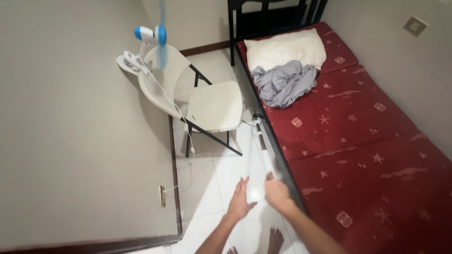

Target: The person is mopping the tiled floor in a hallway and then inside a bedroom.

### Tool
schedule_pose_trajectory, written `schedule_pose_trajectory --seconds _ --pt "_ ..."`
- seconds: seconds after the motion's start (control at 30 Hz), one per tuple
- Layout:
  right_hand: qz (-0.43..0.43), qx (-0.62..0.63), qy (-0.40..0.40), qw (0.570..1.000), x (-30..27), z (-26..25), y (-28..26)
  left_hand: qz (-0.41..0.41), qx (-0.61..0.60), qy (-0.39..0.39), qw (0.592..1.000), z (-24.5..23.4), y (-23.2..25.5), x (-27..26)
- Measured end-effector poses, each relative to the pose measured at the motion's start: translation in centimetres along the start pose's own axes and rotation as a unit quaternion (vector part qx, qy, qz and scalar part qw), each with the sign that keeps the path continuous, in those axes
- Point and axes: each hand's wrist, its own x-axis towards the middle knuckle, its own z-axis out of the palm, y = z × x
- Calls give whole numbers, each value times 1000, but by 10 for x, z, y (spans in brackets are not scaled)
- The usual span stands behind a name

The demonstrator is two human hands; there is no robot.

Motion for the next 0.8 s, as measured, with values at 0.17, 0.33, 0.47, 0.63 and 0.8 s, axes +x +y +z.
schedule_pose_trajectory --seconds 0.17,0.33,0.47,0.63,0.8 --pt "-51 39 -25 998 -102 -129 -82 81 37 0 996 -28 33 -13" --pt "-75 116 66 988 -166 -224 -97 338 -92 101 931 -55 99 -25" --pt "-170 145 418 881 -186 -244 -108 473 -223 151 839 -68 148 -39" --pt "-244 146 536 795 -140 -173 -80 424 -200 117 876 -30 106 -16" --pt "-295 177 534 772 -91 -111 -55 424 -231 124 867 1 64 33"
